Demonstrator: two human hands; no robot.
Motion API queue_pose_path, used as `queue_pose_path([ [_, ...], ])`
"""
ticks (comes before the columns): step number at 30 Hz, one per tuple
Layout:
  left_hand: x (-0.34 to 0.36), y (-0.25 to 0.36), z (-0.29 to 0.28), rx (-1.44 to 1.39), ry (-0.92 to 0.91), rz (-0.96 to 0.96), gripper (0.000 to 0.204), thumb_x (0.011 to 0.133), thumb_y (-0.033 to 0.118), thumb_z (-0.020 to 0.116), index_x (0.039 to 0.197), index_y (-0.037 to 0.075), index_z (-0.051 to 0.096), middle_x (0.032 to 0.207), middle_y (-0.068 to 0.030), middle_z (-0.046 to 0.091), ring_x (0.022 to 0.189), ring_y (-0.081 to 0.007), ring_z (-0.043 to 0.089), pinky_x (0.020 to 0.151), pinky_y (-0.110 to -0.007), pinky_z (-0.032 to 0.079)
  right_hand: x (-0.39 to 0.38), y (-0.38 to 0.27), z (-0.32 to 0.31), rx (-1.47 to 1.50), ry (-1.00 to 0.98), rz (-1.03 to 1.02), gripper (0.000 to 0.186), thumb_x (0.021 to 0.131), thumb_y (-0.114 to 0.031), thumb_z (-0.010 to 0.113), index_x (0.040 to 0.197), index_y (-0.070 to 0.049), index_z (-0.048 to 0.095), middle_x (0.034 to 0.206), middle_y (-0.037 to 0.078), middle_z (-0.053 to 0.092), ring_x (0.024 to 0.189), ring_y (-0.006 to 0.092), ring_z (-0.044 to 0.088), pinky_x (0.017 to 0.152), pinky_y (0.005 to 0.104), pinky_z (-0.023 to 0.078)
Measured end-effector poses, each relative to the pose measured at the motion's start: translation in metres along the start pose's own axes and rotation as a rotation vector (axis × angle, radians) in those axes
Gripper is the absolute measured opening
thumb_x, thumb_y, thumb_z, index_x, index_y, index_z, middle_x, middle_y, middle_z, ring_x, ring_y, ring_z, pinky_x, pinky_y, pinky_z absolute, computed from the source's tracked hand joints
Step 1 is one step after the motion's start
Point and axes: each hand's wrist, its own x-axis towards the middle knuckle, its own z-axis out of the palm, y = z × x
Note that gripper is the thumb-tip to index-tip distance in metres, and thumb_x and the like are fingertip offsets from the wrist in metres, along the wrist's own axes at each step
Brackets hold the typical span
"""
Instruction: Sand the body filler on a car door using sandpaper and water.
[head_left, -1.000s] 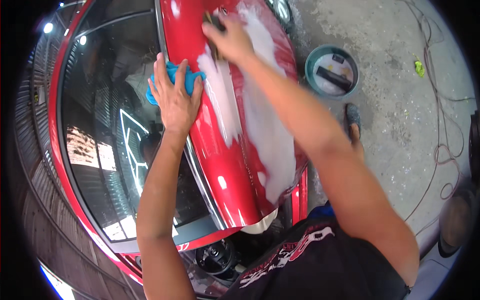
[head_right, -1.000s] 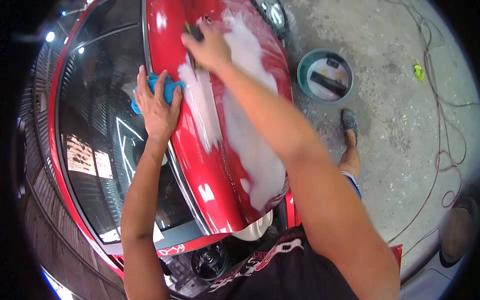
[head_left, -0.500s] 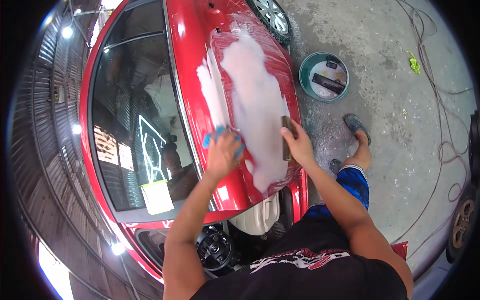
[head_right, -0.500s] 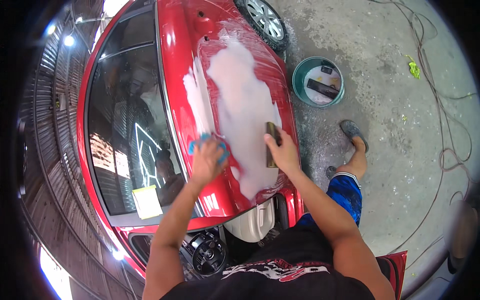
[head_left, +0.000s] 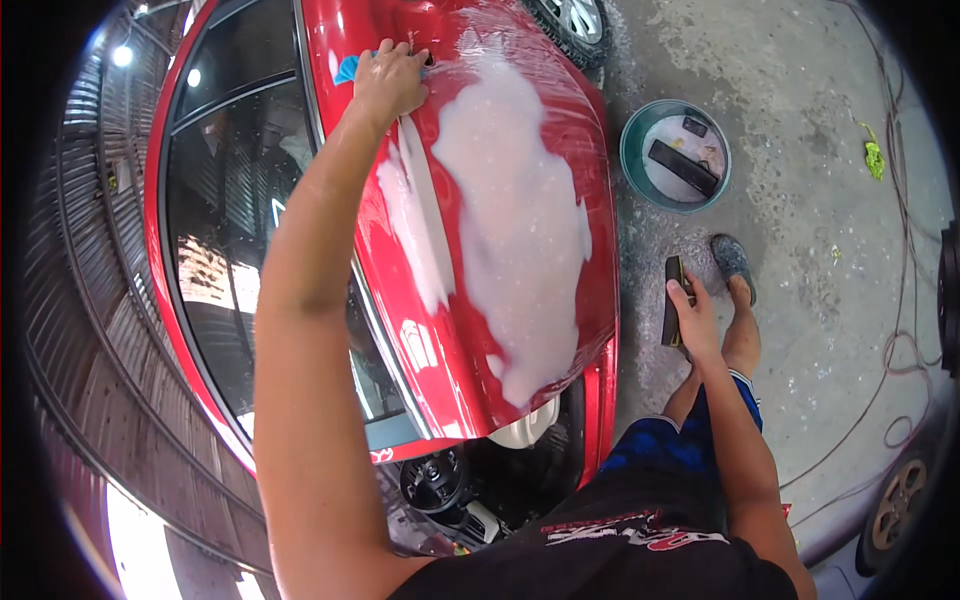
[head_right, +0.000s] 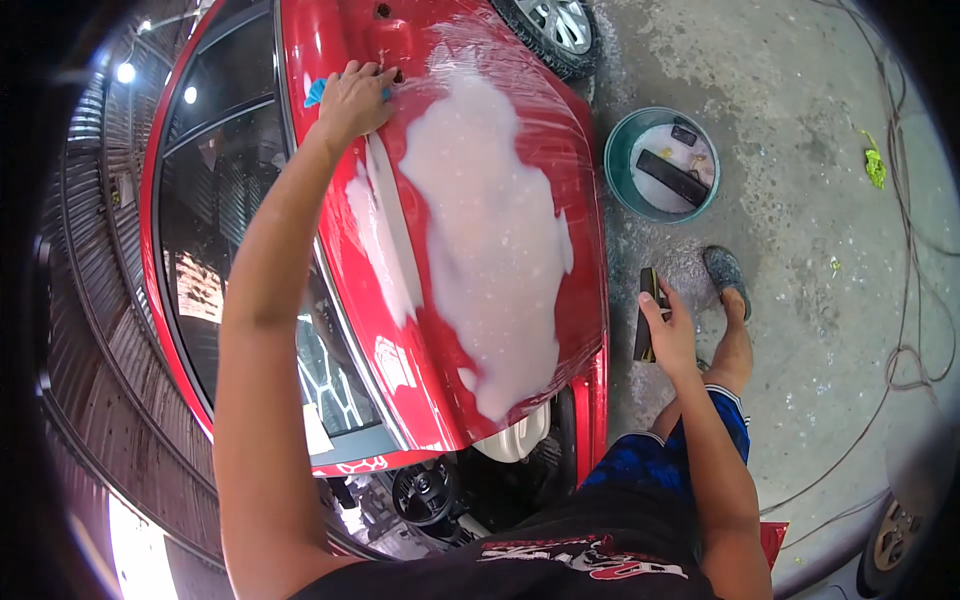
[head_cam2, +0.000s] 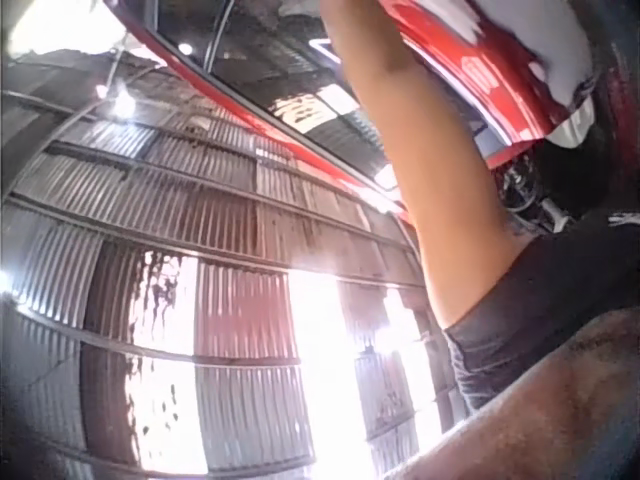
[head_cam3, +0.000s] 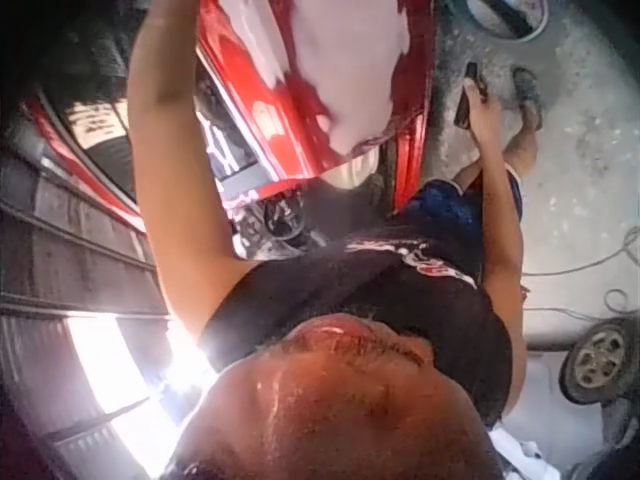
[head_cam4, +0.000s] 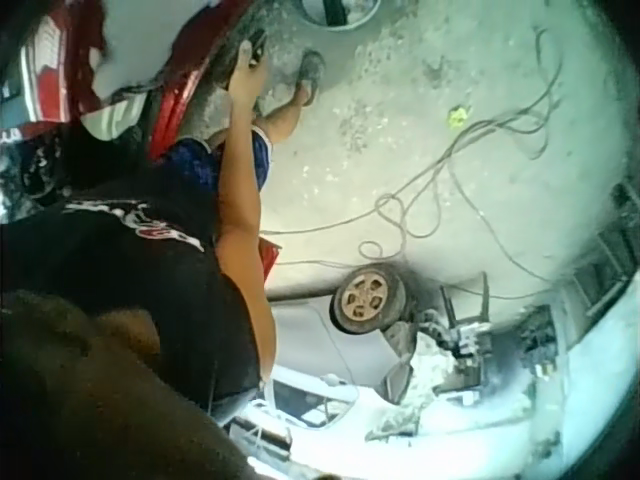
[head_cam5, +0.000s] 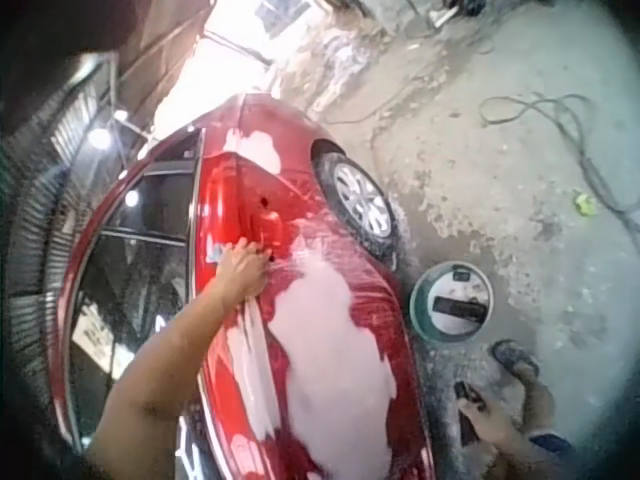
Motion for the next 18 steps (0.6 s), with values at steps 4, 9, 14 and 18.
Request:
queue_pose_path([
  [4,-0.035,0.033,-0.006,0.045,-0.054,0.044,0.061,0.088,0.026,0.066,0.145,0.006,0.064,0.168,-0.0125,0.041,0.136,-0.0294,0.054,0.1,-0.047,0.052,0.023,-0.011,-0.002,-0.002,-0.074,-0.03,0.066,0.102,-0.043,0.071,0.153,-0.003,0.056,0.1,0.003,0.065,0.086,0.0101,0.06,0.077,0.0244,0.048],
  [9,-0.112,0.085,-0.006,0.209,-0.308,0.112,0.071,0.089,0.025,0.063,0.155,0.003,0.052,0.17,-0.0115,0.04,0.134,-0.0276,0.054,0.103,-0.045,0.049,0.04,-0.025,0.006,-0.118,-0.164,-0.076,0.067,0.101,-0.043,0.071,0.153,-0.004,0.056,0.101,0.006,0.067,0.082,0.0115,0.063,0.07,0.0265,0.05],
  [14,-0.195,0.087,0.004,0.087,-0.181,0.144,0.076,0.085,0.025,0.065,0.156,0.003,0.05,0.167,-0.0114,0.044,0.133,-0.0296,0.054,0.101,-0.046,0.048,0.03,-0.031,0.018,-0.085,-0.155,-0.119,0.067,0.1,-0.045,0.071,0.151,-0.003,0.057,0.102,0.01,0.071,0.084,0.0156,0.067,0.074,0.0295,0.053],
  [18,-0.227,0.088,-0.021,0.001,-0.321,0.214,0.076,0.083,0.027,0.07,0.152,0.002,0.054,0.164,-0.0111,0.047,0.132,-0.0313,0.056,0.099,-0.047,0.049,0.024,-0.023,0.004,-0.059,-0.138,-0.076,0.07,0.1,-0.048,0.071,0.151,-0.001,0.056,0.105,0.014,0.073,0.088,0.0197,0.068,0.08,0.0319,0.054],
])
